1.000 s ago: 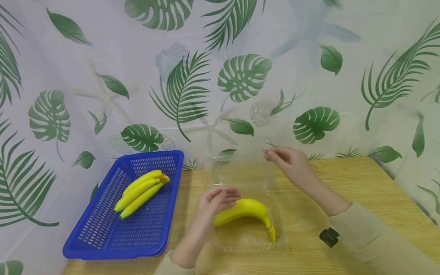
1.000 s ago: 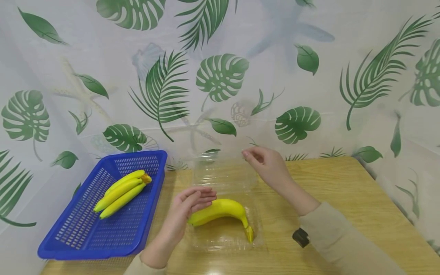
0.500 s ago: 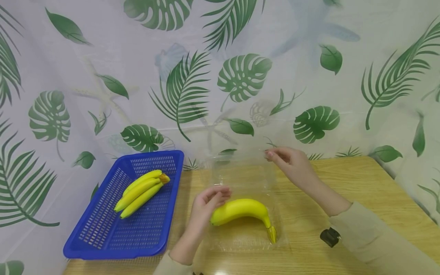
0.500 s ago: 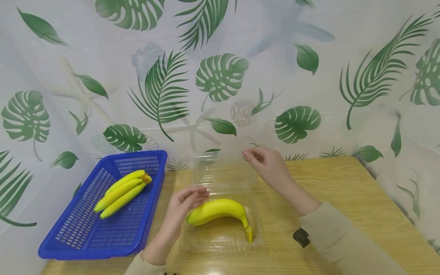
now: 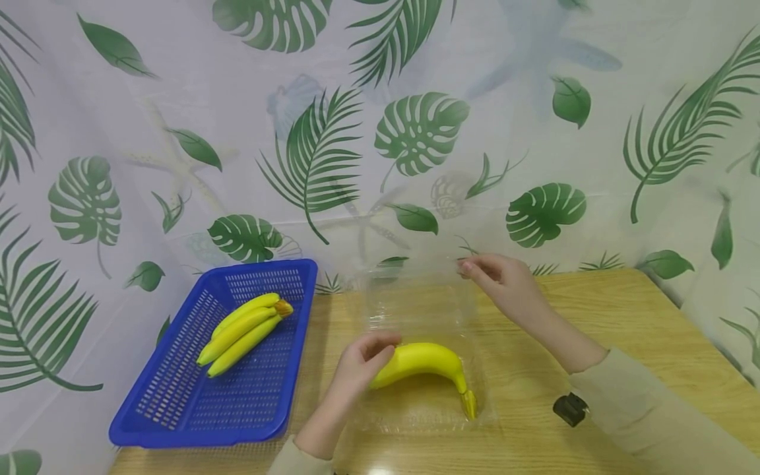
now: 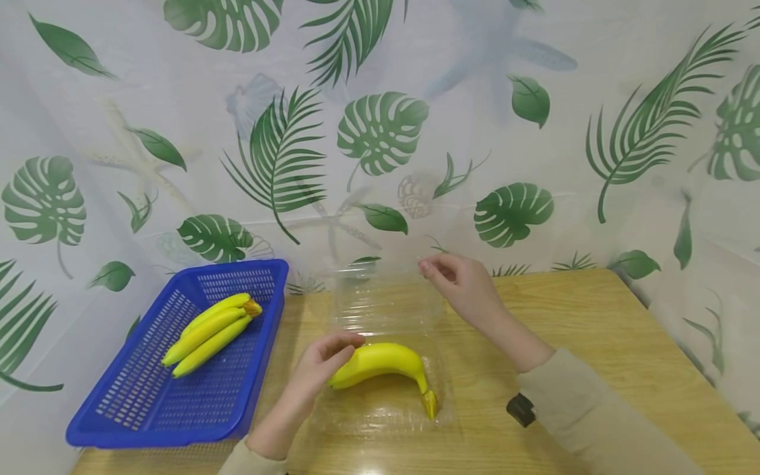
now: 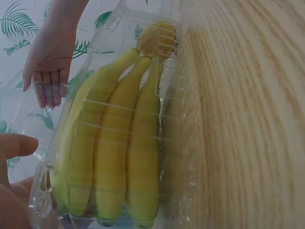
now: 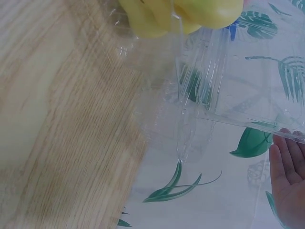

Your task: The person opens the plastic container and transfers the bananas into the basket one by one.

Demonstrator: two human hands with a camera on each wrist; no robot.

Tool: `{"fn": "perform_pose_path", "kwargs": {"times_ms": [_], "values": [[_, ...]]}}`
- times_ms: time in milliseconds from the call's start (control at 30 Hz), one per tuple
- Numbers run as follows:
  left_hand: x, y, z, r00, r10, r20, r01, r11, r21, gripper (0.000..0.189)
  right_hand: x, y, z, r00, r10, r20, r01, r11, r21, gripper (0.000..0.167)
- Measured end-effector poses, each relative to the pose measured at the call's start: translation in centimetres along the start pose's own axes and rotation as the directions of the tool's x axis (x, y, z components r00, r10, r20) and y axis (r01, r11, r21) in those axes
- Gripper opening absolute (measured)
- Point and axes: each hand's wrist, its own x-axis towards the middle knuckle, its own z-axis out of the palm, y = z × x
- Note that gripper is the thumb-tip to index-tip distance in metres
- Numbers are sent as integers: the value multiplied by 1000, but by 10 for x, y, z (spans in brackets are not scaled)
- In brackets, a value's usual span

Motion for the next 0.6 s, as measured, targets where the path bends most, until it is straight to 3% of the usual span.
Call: {"fn": "perform_pose_path", "kwargs": {"times_ms": [300,600], "values": [[3,-3,0,997,28,74,-37,992,122,34,0,1,0,1000,-7,-4,7,1000,2,31],[2,-4,-1,993,33,114,-60,967,246,47,-1,0,1,1000,-13,-6,13,1000,2,31]]}}
